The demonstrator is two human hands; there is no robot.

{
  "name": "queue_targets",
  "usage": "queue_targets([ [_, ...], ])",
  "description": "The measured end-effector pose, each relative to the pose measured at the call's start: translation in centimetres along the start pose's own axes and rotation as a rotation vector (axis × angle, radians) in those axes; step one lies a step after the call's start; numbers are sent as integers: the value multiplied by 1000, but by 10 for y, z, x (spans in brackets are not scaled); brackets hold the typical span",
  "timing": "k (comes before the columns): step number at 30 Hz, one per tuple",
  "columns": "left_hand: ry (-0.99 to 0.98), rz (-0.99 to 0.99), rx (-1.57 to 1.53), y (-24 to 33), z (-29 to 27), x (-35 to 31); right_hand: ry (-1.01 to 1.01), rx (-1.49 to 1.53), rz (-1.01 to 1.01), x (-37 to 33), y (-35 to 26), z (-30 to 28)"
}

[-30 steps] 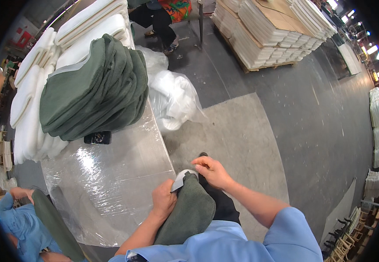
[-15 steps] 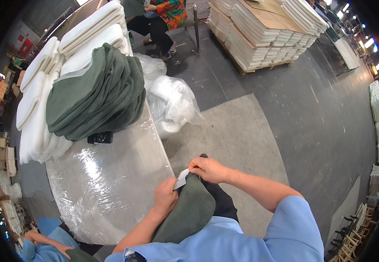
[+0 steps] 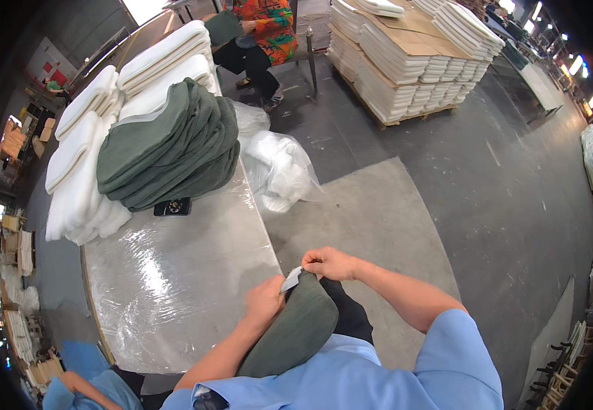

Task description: The person inserts white foam pads into green fabric covers one by one, aligns the edges, and places the finished cushions on a nearby stack. The process is repeated continuously throughout the clip.

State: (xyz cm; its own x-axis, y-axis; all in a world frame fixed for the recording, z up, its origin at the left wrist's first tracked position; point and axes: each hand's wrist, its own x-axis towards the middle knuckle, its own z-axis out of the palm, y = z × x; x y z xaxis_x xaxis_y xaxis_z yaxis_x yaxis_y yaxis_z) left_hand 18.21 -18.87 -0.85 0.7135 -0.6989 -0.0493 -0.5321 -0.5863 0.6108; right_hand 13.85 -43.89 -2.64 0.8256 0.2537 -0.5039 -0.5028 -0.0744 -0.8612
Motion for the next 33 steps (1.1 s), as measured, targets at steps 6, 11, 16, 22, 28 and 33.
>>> queue_targets([
  [6,-255,-155,3,7,20,16,-113,158,136,-6,17,-19],
  [11,-228,-76,-223,-22,49,21,-114,74,41,-7,29,-18],
  [16,-399,-205,-472,-28,61,33,7,242,99,-18,37,-9],
  [22,-367,-127,-385,-7,54,30,24,569,192,-20,58,-4],
  [28,-341,-159,-347,-1,56,27,16,612,204,-24,68,-6],
  [33,-336,-142,-354,-2,59,23,49,349,155,-37,47,-9],
])
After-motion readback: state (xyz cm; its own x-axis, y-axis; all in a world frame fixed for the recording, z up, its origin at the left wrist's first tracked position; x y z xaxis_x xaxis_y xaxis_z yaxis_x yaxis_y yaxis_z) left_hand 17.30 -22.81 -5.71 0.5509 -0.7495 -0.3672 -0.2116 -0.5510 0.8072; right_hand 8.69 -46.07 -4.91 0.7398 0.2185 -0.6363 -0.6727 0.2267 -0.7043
